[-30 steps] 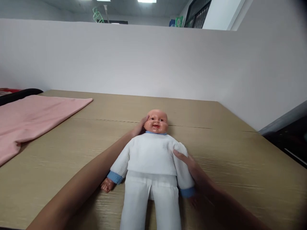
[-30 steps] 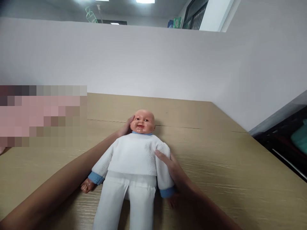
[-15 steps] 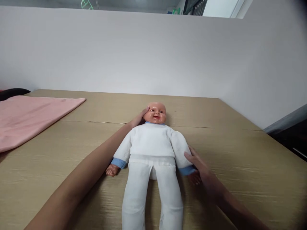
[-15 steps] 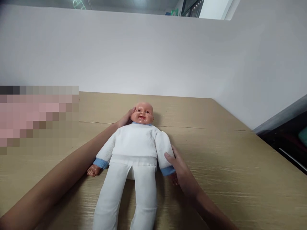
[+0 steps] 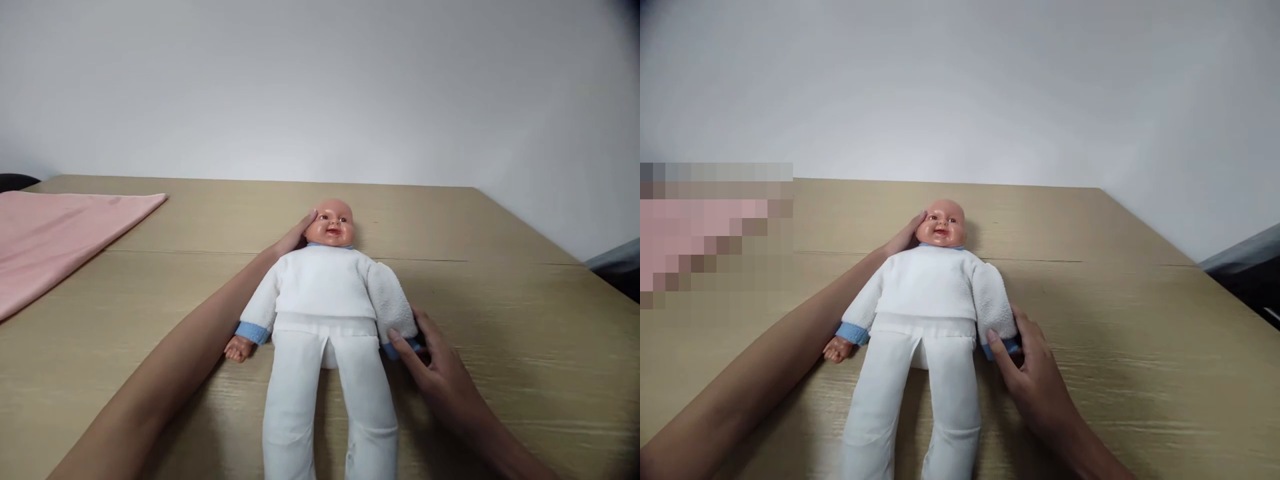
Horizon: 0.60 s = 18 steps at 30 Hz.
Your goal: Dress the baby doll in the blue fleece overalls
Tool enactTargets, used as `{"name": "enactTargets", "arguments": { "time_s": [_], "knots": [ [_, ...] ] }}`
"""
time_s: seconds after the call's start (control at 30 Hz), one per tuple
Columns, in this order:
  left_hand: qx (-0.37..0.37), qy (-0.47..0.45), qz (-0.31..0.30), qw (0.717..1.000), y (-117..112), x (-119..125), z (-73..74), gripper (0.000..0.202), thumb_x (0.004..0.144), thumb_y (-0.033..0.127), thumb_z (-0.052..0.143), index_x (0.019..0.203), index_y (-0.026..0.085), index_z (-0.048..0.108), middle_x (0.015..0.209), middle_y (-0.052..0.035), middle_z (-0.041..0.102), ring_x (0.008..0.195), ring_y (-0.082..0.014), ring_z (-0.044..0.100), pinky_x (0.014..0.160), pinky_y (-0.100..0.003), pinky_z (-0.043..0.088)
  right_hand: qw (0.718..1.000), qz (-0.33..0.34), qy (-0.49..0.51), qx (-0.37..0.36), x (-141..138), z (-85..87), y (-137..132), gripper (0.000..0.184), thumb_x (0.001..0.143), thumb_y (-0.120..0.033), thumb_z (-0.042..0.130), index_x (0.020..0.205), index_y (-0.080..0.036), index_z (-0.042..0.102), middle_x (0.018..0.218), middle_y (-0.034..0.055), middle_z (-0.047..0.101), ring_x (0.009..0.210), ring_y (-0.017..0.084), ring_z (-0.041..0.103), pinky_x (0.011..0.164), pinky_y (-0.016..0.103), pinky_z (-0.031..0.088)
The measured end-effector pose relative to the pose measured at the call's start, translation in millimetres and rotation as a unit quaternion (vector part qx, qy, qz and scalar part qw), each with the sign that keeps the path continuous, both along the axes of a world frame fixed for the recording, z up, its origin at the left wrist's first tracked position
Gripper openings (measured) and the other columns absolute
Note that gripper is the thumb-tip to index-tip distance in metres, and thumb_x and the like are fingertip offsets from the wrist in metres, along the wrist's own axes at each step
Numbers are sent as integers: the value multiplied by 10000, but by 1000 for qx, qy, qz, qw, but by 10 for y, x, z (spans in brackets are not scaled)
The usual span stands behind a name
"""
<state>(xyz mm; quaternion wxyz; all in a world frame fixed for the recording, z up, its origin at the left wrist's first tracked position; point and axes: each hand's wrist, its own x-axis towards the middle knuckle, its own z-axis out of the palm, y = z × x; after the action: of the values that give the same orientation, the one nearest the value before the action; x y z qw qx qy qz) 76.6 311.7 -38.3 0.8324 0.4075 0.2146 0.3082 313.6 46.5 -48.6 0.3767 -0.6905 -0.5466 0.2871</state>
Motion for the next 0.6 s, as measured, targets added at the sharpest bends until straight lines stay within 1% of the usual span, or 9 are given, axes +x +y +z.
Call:
{"name": "enactTargets", "arguments": {
  "time_s": [0.1, 0.17, 0.3, 0.4, 0.43, 0.5, 0.57, 0.6],
  "knots": [
    [36, -16, 52, 998, -34, 25, -3, 564, 1006, 574, 710, 1343, 126, 766, 1433, -156, 772, 1437, -363, 661, 1296, -470, 456, 999, -7, -33, 2, 20, -12, -20, 664, 978, -721, 609, 1473, -278, 620, 1359, 129, 724, 1181, 340, 714, 900, 450, 628],
    [51, -7, 78, 996, -41, 29, 0, 521, 996, 524, 734, 1321, 118, 776, 1405, -159, 786, 1408, -367, 682, 1294, -472, 451, 999, -9, -49, 14, 34, -23, -50, 647, 991, -708, 608, 1484, -289, 616, 1366, 123, 722, 1178, 331, 717, 908, 447, 633],
    [32, 19, 50, 998, -33, 16, 5, 566, 1004, 566, 695, 1330, 111, 776, 1382, -168, 795, 1346, -365, 719, 1241, -462, 503, 996, 1, -74, 40, 53, -52, -71, 604, 1011, -693, 599, 1456, -287, 641, 1365, 129, 723, 1217, 338, 707, 988, 477, 619],
    [26, 17, 36, 999, -29, 24, 3, 554, 1007, 582, 681, 1311, 131, 784, 1377, -150, 800, 1328, -352, 727, 1199, -441, 538, 995, 5, -86, 44, 61, -87, -22, 596, 1027, -694, 572, 1445, -276, 643, 1337, 135, 729, 1189, 340, 710, 962, 490, 629],
    [28, 13, 36, 999, -29, 29, 1, 541, 1008, 577, 678, 1307, 138, 782, 1381, -144, 799, 1332, -348, 723, 1192, -437, 542, 995, 8, -94, 45, 57, -95, -7, 594, 1030, -696, 562, 1434, -269, 647, 1311, 138, 735, 1175, 344, 710, 957, 503, 630],
    [35, 19, 39, 998, -29, 26, -6, 542, 1009, 592, 664, 1302, 149, 772, 1380, -141, 797, 1338, -344, 714, 1180, -434, 546, 990, 13, -126, 63, 36, -89, -25, 610, 1036, -700, 543, 1443, -255, 635, 1313, 152, 736, 1214, 376, 690, 1010, 572, 610],
    [54, 57, 52, 996, -26, -21, -9, 579, 998, 655, 640, 1277, 162, 759, 1347, -146, 800, 1307, -344, 721, 1152, -441, 554, 978, 2, -182, 101, -1, -34, -155, 667, 1046, -679, 540, 1555, -248, 546, 1459, 178, 676, 1362, 425, 617, 1120, 671, 535],
    [82, 94, 73, 990, -29, -66, -3, 595, 993, 684, 619, 1266, 171, 747, 1323, -144, 800, 1280, -340, 728, 1132, -445, 560, 970, -5, -211, 124, -19, 13, -270, 698, 1051, -654, 553, 1618, -254, 481, 1554, 183, 616, 1440, 442, 562, 1168, 708, 488]
  ]
}}
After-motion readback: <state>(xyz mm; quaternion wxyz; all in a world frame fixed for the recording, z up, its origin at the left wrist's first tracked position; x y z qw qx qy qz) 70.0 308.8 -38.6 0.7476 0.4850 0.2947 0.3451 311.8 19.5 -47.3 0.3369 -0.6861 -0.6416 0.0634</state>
